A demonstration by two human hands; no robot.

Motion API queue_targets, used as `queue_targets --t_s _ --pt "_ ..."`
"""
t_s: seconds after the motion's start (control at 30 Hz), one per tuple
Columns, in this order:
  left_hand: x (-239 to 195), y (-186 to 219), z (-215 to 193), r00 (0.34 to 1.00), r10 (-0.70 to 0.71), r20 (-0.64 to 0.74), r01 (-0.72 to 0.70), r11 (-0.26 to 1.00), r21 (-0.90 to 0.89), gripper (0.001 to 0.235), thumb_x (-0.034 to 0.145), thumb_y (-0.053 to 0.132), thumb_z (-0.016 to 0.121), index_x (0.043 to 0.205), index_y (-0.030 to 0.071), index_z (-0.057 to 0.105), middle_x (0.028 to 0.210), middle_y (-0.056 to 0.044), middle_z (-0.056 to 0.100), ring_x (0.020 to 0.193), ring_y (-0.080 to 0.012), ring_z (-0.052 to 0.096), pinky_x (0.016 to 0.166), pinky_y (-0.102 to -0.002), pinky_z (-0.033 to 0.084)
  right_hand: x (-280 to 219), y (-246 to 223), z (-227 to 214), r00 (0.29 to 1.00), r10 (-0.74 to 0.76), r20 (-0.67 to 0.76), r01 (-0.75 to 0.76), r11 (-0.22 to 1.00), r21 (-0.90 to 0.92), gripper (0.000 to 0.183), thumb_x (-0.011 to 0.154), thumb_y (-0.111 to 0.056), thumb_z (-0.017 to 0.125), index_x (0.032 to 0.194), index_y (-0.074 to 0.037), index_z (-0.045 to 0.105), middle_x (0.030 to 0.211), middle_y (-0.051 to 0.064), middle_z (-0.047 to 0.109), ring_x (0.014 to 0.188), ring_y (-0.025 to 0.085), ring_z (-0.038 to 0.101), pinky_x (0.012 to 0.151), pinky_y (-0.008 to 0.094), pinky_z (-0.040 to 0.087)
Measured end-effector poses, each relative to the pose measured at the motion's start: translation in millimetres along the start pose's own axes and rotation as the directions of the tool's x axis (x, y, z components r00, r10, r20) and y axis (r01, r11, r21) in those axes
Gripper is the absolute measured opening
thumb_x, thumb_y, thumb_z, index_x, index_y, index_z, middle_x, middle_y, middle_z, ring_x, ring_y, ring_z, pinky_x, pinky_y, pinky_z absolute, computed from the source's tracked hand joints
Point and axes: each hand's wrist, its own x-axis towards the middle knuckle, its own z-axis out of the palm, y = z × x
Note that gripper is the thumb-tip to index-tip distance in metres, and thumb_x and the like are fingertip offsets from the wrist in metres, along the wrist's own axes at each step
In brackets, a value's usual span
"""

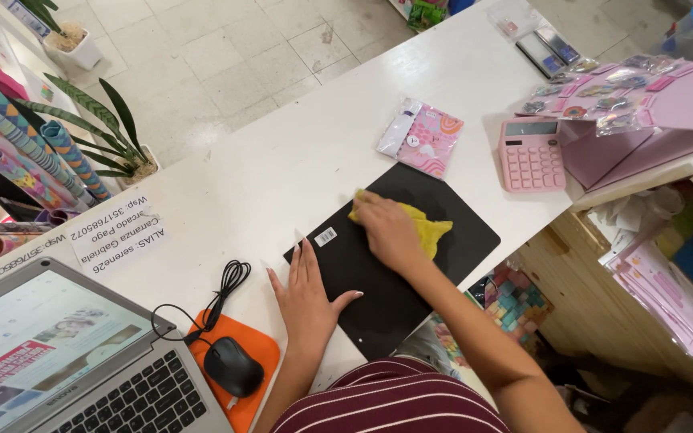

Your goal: Cleaning a black clipboard with a yellow cloth on a counter

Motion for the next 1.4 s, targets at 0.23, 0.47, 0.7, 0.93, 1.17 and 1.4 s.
queue_targets --t_s 0.23,0.47,0.7,0.93,1.17,1.4 --pt "3 -12 18 1.000 0.012 -0.003 -0.011 0.999 0.050 0.130 0.069 0.065 0.080 0.161 0.007 0.011 0.163 -0.012 0.031 0.152 -0.0246 0.024 0.117 -0.070 0.004 -16 -51 -42 0.978 -0.181 0.100 0.162 0.971 0.176 0.021 0.106 -0.021 0.046 0.101 -0.012 0.064 0.121 0.006 0.074 0.123 0.028 0.066 0.097 0.042 0.052" --pt "2 -22 40 0.978 0.131 -0.161 -0.082 0.956 0.283 0.119 0.075 0.084 0.061 0.160 0.012 0.021 0.165 -0.004 0.028 0.152 -0.0218 0.024 0.118 -0.060 0.015 3 32 -27 0.974 0.054 0.222 -0.100 0.974 0.202 0.049 0.077 0.005 0.059 0.125 -0.003 0.063 0.129 0.016 0.069 0.131 0.035 0.060 0.102 0.047 0.048" --pt "6 -30 51 0.980 0.105 -0.167 -0.054 0.958 0.282 0.118 0.071 0.073 0.071 0.159 0.011 0.024 0.166 -0.001 0.027 0.153 -0.0168 0.021 0.117 -0.061 0.014 -5 -69 -27 0.952 -0.205 0.227 0.114 0.926 0.359 0.035 0.088 -0.012 0.067 0.120 0.000 0.065 0.138 0.013 0.066 0.134 0.035 0.058 0.107 0.050 0.047" --pt "4 -29 49 0.977 0.129 -0.168 -0.062 0.933 0.355 0.124 0.072 0.089 0.059 0.160 0.011 0.020 0.166 -0.001 0.025 0.152 -0.0184 0.023 0.116 -0.059 0.019 -15 15 -39 0.992 -0.002 0.130 -0.039 0.951 0.308 0.030 0.093 -0.002 0.051 0.116 -0.005 0.069 0.128 0.012 0.072 0.125 0.034 0.066 0.100 0.047 0.052" --pt "4 -28 51 0.979 0.124 -0.161 -0.064 0.940 0.334 0.123 0.073 0.088 0.058 0.160 0.010 0.020 0.167 -0.003 0.025 0.153 -0.0196 0.022 0.117 -0.059 0.017 -9 -23 -11 0.994 0.107 0.008 -0.107 0.994 0.034 0.022 0.093 -0.005 0.055 0.111 -0.002 0.067 0.128 0.017 0.070 0.129 0.037 0.060 0.106 0.048 0.046" --pt "2 -25 43 0.982 0.147 -0.122 -0.099 0.937 0.334 0.121 0.077 0.082 0.059 0.161 0.007 0.014 0.169 -0.007 0.017 0.154 -0.0221 0.017 0.117 -0.057 0.019 -16 -39 -62 0.990 -0.087 0.113 0.038 0.923 0.384 0.026 0.106 -0.015 0.047 0.115 -0.003 0.069 0.131 0.013 0.070 0.127 0.033 0.064 0.105 0.048 0.050"
